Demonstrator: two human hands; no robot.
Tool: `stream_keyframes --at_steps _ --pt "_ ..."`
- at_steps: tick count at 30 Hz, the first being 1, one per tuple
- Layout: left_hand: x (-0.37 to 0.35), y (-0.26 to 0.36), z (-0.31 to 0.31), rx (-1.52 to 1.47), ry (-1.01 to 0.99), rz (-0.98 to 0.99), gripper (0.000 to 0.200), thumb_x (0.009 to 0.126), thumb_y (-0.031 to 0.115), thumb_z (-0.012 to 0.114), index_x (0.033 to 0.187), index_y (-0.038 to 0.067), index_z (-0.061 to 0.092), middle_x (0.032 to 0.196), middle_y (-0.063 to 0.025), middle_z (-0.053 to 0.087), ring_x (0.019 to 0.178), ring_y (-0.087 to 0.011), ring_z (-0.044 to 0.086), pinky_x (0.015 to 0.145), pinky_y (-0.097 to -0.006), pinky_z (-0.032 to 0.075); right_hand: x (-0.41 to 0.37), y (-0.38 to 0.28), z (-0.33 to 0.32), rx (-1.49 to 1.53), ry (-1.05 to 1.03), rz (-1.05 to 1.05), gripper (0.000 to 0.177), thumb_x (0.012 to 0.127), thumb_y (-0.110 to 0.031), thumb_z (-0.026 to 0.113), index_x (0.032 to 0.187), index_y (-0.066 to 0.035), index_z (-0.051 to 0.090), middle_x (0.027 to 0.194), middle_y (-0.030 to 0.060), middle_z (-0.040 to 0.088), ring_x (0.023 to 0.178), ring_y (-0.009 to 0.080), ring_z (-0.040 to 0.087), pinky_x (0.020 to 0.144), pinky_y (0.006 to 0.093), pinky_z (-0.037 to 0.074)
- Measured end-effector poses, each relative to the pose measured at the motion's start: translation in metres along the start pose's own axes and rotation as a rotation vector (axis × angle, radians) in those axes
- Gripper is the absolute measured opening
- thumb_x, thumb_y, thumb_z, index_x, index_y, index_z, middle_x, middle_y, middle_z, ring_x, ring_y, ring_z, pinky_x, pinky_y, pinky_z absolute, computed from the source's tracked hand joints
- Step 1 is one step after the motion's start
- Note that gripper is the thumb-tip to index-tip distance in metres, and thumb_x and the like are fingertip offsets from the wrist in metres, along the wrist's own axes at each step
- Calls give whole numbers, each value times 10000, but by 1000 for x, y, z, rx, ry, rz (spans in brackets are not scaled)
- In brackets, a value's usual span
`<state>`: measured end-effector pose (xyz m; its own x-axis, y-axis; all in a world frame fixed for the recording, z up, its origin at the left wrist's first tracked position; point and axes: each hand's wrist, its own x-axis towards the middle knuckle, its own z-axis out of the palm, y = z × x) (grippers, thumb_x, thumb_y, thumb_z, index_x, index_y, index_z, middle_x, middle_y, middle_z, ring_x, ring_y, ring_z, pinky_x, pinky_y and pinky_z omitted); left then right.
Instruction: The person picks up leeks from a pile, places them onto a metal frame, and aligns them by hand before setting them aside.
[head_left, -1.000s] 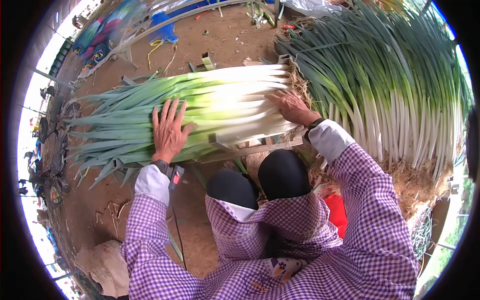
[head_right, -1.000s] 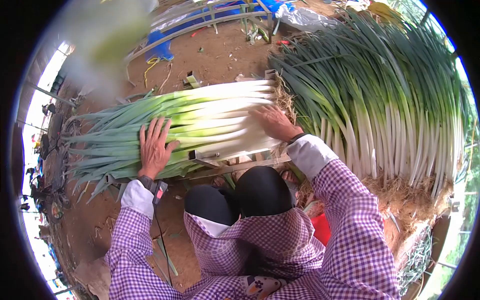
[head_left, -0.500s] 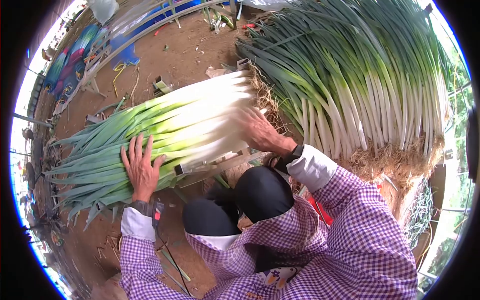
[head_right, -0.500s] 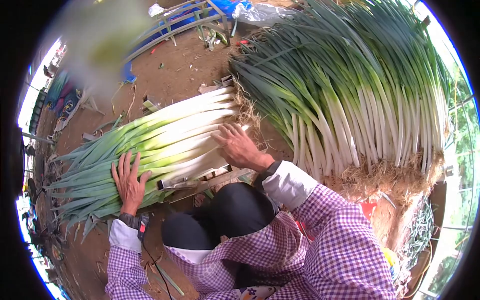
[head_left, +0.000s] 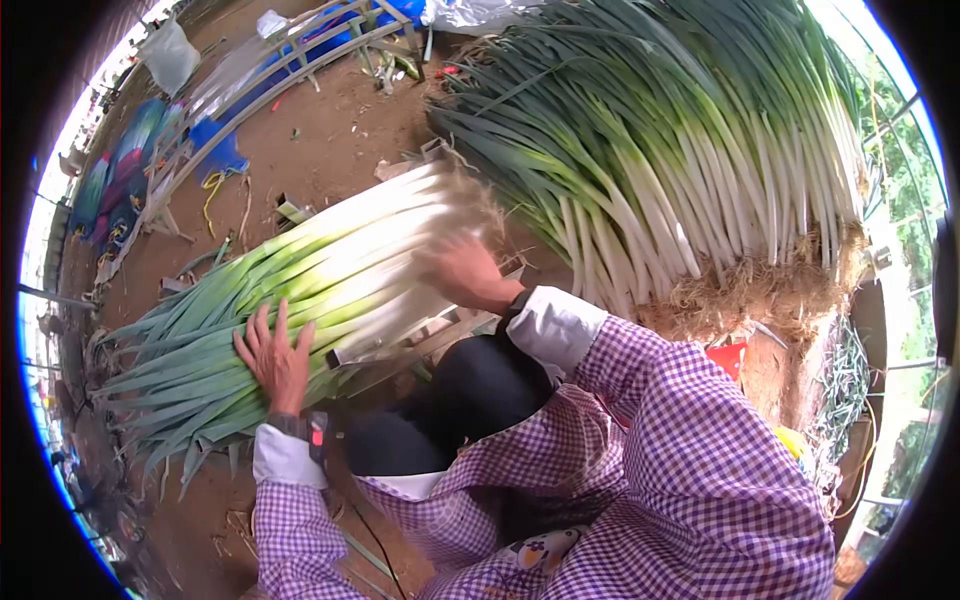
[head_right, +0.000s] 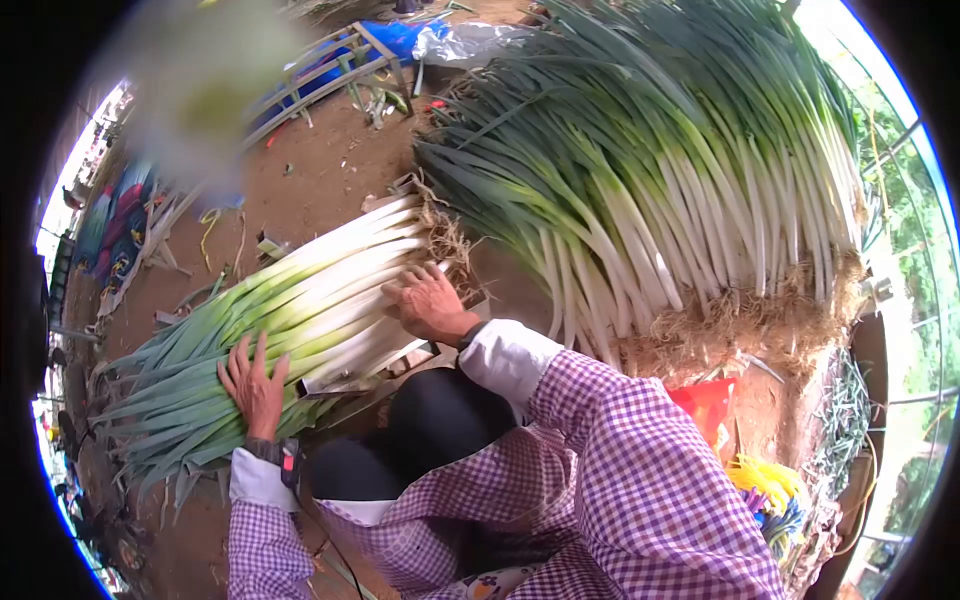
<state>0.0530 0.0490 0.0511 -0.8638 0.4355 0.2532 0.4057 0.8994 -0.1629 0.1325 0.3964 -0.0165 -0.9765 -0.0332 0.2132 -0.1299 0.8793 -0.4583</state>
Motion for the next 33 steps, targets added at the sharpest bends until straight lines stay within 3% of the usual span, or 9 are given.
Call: stream_keyframes --at_steps 5,9,11,17,22,26,29,32,33 --pt "-1 -4 8 43 18 26 626 938 493 681 1483 211 560 1497 -84 516 1433 -291 414 1228 -587 185 27 19 -5 -108 -1 -49 128 877 -193 622 880 -154 743 944 84 710 1044 269 672 949 440 438" --pt "-2 -7 11 99 28 49 630 954 490 664 1502 205 537 1519 -77 507 1458 -281 396 1232 -592 175 46 49 -8 -14 27 -256 61 772 -157 756 800 -120 716 818 88 695 840 322 679 714 457 529" --pt "-3 -2 0 87 -47 46 645 971 485 645 1524 180 510 1555 -83 484 1508 -287 346 1240 -592 152 49 53 -11 -41 70 -362 85 795 -149 665 729 -116 706 753 130 701 765 345 708 650 479 552" --pt "1 -3 -8 111 -91 65 672 1009 457 590 1582 151 419 1590 -99 454 1552 -292 285 1249 -590 130 50 71 -20 89 -95 -92 127 773 -196 696 732 -78 716 733 162 689 724 363 696 626 485 547" --pt "2 -7 10 191 -88 75 665 1016 458 561 1593 169 400 1611 -78 411 1522 -275 327 1246 -591 164 43 66 -28 201 0 29 159 779 -186 666 750 -39 720 758 186 698 721 387 692 629 504 544" --pt "-1 -7 11 179 -71 89 635 1020 458 547 1577 179 423 1583 -76 431 1511 -269 342 1251 -586 165 27 77 -14 123 -28 -161 101 822 -179 652 800 -80 657 813 134 660 804 354 648 757 441 520" --pt "-1 -5 10 169 -74 91 620 1020 451 550 1565 179 435 1574 -85 435 1508 -269 342 1256 -582 162 23 73 -11 83 289 -372 156 792 -205 676 724 -65 690 724 146 664 735 343 685 618 471 526" --pt "-3 -7 12 187 -71 89 605 1018 443 556 1551 175 451 1563 -92 441 1504 -271 346 1259 -580 162 28 69 -14 284 -50 -58 127 795 -191 681 756 -69 680 961 146 674 947 345 672 731 481 527" --pt "-1 -9 11 184 -57 97 594 1025 432 556 1551 176 451 1560 -94 443 1501 -276 349 1253 -576 170 21 72 -19 192 32 -138 126 809 -182 694 842 -60 700 1013 156 684 966 355 674 765 480 540"
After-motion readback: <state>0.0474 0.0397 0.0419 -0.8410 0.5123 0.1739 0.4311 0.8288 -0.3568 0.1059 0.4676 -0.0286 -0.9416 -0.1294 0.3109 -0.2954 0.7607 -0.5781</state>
